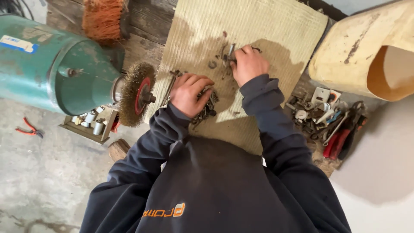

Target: The person sorts a pile of mixed metal fasteners, including bolts, nuts, and washers, on a workbench. They separate the items by hand into different piles and then transfer the sorted fasteners into a plastic container.

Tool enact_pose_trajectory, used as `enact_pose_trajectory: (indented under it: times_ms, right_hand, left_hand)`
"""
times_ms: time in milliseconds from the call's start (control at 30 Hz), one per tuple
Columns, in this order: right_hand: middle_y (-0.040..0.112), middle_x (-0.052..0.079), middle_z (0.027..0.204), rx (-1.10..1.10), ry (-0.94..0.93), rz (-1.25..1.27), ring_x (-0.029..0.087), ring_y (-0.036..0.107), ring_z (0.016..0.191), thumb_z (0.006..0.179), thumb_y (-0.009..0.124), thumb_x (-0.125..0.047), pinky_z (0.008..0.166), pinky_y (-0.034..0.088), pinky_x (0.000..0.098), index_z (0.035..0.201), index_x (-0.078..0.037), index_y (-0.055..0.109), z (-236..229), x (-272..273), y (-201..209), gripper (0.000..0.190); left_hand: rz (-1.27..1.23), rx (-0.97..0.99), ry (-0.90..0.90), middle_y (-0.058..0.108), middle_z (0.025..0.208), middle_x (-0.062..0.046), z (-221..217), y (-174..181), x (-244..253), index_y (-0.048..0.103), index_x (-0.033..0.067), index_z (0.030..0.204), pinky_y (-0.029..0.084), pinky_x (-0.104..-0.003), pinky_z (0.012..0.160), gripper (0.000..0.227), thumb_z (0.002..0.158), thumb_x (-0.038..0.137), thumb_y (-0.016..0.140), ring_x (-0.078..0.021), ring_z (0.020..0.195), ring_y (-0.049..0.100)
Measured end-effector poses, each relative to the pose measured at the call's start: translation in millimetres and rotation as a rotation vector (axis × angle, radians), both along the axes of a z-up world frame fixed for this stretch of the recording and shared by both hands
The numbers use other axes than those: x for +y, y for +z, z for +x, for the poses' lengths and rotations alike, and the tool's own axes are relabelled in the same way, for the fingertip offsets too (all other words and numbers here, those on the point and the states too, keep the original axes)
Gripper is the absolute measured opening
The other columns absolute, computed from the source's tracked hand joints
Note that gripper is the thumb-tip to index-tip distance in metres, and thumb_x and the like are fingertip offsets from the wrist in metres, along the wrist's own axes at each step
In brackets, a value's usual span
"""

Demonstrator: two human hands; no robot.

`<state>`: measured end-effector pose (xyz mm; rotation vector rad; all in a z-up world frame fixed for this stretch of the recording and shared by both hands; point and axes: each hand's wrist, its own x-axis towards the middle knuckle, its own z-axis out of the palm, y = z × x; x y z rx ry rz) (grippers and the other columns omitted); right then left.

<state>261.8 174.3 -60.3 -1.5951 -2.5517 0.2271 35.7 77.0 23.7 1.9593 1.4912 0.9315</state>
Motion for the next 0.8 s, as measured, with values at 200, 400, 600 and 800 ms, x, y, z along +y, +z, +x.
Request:
enact_pose_trajectory:
  times_ms: [200,400,600,800]
  right_hand:
    - [0.069,0.012,0.103,-0.013,0.012,-0.173,0.028,0.067,0.076,0.103,0.071,-0.024,0.068,0.057,0.041,0.108,-0.006,0.068,3,-1,23,0.019]
    - [0.072,0.011,0.106,0.517,0.044,-0.126,0.022,0.071,0.081,0.103,0.07,-0.013,0.071,0.058,0.0344,0.115,-0.005,0.069,7,-79,35,0.014]
    - [0.076,0.007,0.102,0.459,0.459,0.061,0.022,0.072,0.08,0.091,0.071,-0.009,0.067,0.057,0.0348,0.111,-0.01,0.075,-45,-98,92,0.02]
    - [0.075,0.005,0.111,0.473,0.161,-0.021,0.02,0.073,0.082,0.098,0.066,-0.002,0.069,0.057,0.0307,0.115,-0.013,0.076,-4,-97,36,0.022]
  left_hand:
    - [-0.028,-0.026,-0.025,0.073,0.11,-0.007,-8,-14,-5,0.072,0.0097,0.108,0.05,-0.043,0.091,0.018,0.09,0.012,0.075,-0.0314,0.104,0.065]
    - [-0.014,-0.168,0.084,0.072,0.111,-0.011,-28,-17,-35,0.072,0.0055,0.112,0.054,-0.041,0.094,0.021,0.092,0.001,0.071,-0.0331,0.106,0.067]
    - [-0.026,-0.195,0.189,0.073,0.114,-0.012,-33,-32,-49,0.072,0.0049,0.115,0.054,-0.041,0.098,0.028,0.091,-0.006,0.063,-0.0329,0.11,0.068]
    - [-0.006,-0.162,0.177,0.073,0.115,-0.012,-36,-37,-51,0.071,0.0053,0.116,0.053,-0.042,0.101,0.028,0.09,-0.004,0.064,-0.0331,0.112,0.067]
